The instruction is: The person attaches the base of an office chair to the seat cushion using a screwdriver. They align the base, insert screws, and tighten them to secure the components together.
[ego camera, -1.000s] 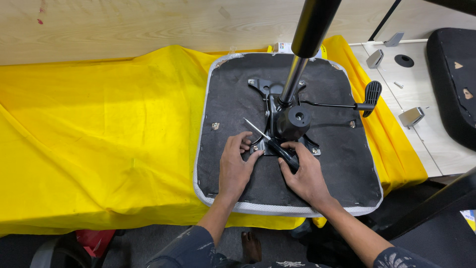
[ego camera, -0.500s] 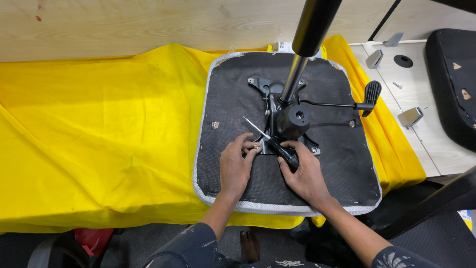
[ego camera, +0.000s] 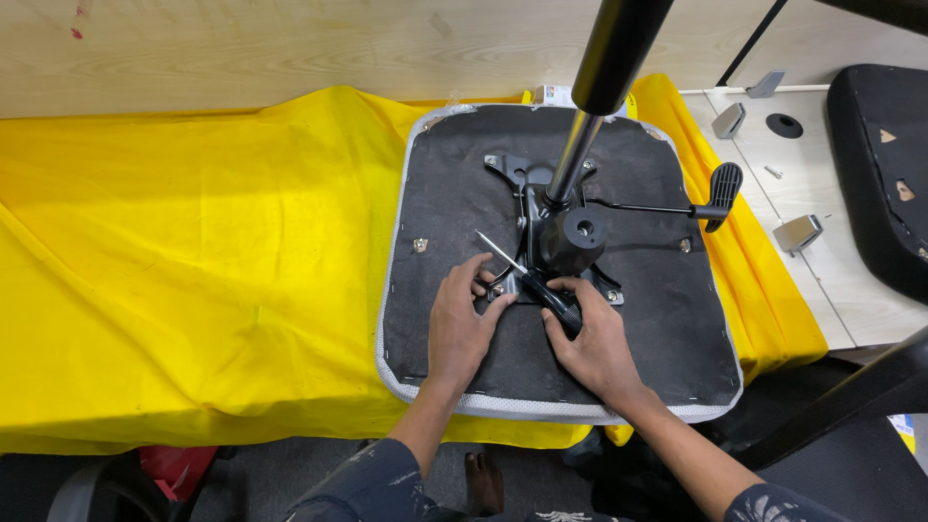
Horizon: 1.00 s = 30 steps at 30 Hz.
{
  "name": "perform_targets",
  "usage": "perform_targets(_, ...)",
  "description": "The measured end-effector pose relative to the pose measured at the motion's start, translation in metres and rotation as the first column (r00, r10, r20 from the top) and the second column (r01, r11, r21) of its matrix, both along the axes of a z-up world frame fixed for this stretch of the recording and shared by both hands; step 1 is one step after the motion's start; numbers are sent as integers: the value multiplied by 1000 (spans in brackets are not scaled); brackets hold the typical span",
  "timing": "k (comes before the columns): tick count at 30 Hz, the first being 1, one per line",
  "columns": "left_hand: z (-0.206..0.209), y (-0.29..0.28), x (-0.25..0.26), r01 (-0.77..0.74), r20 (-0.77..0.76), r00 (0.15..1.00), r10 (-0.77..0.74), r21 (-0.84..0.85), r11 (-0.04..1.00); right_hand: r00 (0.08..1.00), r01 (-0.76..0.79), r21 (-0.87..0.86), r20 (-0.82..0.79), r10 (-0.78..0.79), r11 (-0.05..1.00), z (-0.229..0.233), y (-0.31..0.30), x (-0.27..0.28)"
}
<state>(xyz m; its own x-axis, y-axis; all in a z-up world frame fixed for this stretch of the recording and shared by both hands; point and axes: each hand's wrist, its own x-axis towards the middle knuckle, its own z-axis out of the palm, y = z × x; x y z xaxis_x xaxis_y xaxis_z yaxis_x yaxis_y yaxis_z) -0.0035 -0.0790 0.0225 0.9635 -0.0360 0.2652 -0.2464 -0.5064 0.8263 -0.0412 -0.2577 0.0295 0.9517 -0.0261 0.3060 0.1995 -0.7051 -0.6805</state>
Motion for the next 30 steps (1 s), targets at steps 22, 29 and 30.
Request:
perform_targets(22, -11, 0, 0, 64, 28, 997, -68, 126, 990, 999, 18, -17, -34, -19, 1000, -1, -1, 2)
perform_targets(29, -5, 1, 0, 61, -53, 997, -60, 21, 998, 999, -14, -6, 31, 14, 1000, -2, -2, 2)
perform_targets(30, -3, 0, 0, 63, -40, 997, -63, 3, 998, 999, -15, -5, 28, 15, 1000, -2, -2, 2)
